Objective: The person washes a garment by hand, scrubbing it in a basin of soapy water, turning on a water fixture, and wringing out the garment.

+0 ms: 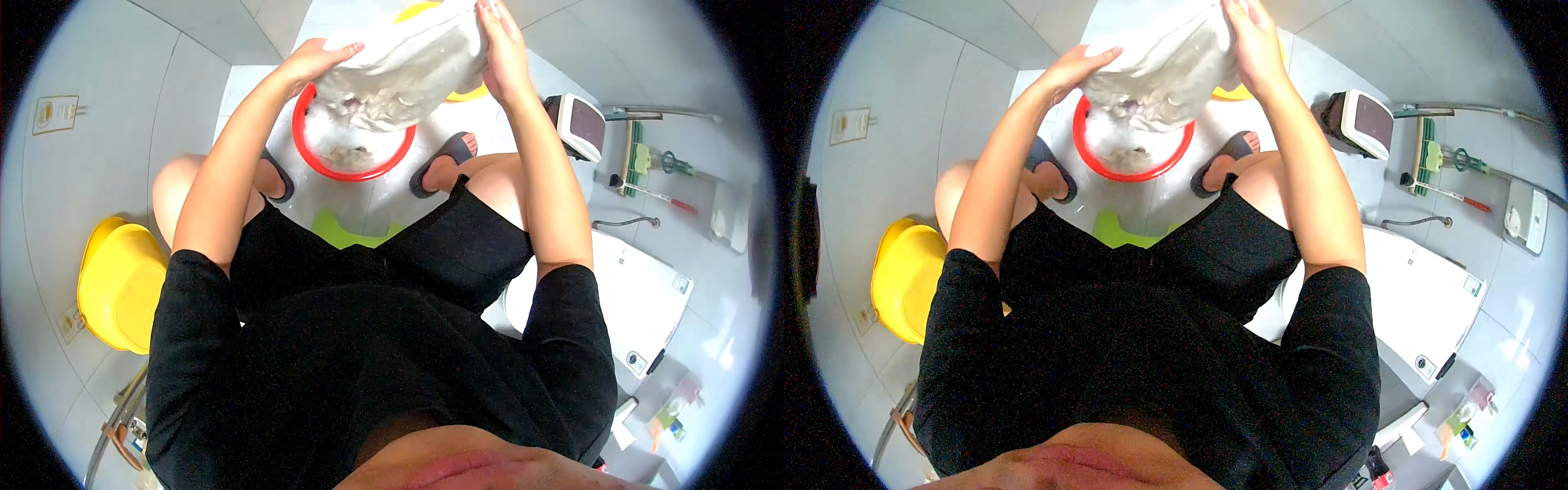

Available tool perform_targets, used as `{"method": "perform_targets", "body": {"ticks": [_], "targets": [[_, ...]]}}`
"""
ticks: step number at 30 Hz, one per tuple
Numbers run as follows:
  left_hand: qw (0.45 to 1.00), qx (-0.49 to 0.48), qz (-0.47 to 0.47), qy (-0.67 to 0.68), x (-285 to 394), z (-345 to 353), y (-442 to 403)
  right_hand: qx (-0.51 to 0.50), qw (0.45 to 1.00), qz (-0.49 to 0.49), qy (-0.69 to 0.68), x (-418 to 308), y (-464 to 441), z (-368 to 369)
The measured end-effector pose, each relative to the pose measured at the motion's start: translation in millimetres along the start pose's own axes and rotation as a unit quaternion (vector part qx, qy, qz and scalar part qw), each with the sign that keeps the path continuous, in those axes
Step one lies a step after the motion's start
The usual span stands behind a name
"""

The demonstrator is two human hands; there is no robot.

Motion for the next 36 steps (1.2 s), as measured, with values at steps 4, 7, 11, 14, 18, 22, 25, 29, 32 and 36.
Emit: {"method": "perform_targets", "body": {"ticks": [4,7,11,14,18,22,25,29,32,36], "targets": [[0.979,0.033,0.084,0.185,38.6,12.5,13.5,-0.018,0.976,0.216,-0.014,-34.9,23.5,26.4],[0.938,0.049,0.164,0.300,68.8,30.4,24.2,-0.182,0.966,0.179,0.030,-20.5,31.5,61.5],[0.867,0.107,0.254,0.415,77.8,66.4,3.8,-0.098,0.987,-0.027,0.126,-12.6,16.6,87.7],[0.911,0.288,0.215,0.203,78.2,48.6,9.0,0.094,0.991,-0.042,0.081,29.2,35.2,104.3],[0.835,0.241,0.198,0.453,44.3,25.0,-27.9,-0.034,0.973,-0.056,0.222,9.9,55.2,137.5],[0.867,0.303,0.244,0.311,65.7,51.3,-8.3,0.111,0.978,0.022,0.178,37.2,4.8,107.1],[0.892,0.286,0.130,0.325,53.0,19.4,-20.2,0.092,0.971,-0.052,0.214,33.2,43.6,131.5],[0.800,0.219,0.154,0.536,44.8,34.7,-24.7,0.030,0.968,-0.048,0.246,17.8,26.4,136.4],[0.862,0.299,0.168,0.372,65.9,45.2,6.1,0.142,0.977,0.084,0.137,43.4,12.9,120.4],[0.752,-0.106,0.277,0.589,-3.6,4.1,-67.8,0.105,0.950,-0.070,0.285,31.3,31.0,140.0]]}}
Point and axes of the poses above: each hand's wrist, its own y-axis away from the middle knuckle, its own z-axis out of the palm, x = y × z, the point moved 5 cm from there along -y, towards the middle knuckle, and after that the axes turned 5 degrees about -x, right-handed, at the moved point
